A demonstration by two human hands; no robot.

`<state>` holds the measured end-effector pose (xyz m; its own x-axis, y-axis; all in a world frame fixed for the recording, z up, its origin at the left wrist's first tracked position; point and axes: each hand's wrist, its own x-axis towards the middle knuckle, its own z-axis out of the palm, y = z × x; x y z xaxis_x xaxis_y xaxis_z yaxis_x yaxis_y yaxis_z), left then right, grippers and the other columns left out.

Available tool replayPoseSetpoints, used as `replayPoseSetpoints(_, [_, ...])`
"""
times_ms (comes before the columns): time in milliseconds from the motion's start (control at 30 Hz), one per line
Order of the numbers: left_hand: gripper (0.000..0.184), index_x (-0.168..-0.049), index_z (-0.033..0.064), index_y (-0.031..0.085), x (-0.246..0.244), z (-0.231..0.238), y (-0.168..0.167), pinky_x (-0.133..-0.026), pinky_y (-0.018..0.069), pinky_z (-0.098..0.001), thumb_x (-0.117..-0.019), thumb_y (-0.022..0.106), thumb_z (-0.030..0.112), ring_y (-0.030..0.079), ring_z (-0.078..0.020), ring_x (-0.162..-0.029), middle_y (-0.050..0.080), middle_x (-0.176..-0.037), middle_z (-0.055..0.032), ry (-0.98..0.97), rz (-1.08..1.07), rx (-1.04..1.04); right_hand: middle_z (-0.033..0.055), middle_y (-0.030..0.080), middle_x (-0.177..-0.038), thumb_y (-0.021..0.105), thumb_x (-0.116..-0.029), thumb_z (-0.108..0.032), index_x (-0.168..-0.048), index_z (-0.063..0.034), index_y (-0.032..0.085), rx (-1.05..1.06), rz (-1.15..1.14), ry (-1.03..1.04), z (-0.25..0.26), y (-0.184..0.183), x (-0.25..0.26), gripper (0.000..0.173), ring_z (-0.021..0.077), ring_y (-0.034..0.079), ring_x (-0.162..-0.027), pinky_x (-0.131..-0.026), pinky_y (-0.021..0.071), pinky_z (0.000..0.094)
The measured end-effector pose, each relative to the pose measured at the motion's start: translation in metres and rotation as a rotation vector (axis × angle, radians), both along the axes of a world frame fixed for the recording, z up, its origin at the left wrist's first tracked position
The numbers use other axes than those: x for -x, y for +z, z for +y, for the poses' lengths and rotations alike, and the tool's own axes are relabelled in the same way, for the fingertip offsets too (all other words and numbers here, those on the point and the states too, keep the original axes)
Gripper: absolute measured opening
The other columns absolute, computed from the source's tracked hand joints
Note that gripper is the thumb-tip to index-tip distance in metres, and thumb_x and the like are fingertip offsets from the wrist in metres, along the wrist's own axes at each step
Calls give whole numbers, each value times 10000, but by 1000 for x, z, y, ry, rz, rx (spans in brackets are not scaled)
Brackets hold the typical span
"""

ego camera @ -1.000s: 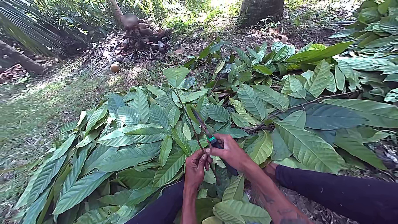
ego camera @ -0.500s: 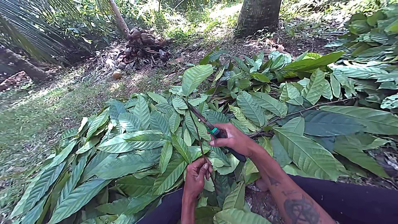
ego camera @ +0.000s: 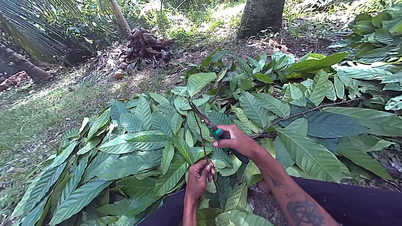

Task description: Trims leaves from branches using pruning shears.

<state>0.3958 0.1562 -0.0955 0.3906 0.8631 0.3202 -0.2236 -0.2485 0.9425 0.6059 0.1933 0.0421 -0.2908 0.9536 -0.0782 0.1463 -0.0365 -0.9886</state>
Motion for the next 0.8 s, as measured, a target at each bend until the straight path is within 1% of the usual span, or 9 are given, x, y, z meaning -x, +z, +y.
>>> replayPoseSetpoints(200, [205, -1019, 8, 691, 0, -1, 1, -547, 518, -166, -1044, 538, 142, 588, 2, -579, 679, -761, 43, 13, 15, 8, -48, 646, -820, 681, -858, -242, -1063, -71, 652, 12, 44, 11, 0, -3, -1, 268, 45, 630, -707, -690, 542, 219])
replayPoseSetpoints(567, [202, -1012, 7, 692, 0, -1, 1, -546, 512, -163, -1042, 539, 136, 581, 1, -574, 676, -758, 36, 6, 13, 9, -52, 646, -794, 686, -857, -229, -1032, -79, 661, 21, 44, 1, 0, -2, 1, 231, 39, 623, -675, -663, 538, 211])
replayPoseSetpoints(800, [200, -1013, 4, 691, -1, -2, 1, -548, 510, -161, -1039, 539, 130, 580, 5, -580, 671, -751, 39, 8, 21, 8, -56, 643, -780, 677, -863, -222, -1041, -76, 658, 32, 76, -3, -1, -4, 1, 231, 45, 622, -664, -659, 539, 217])
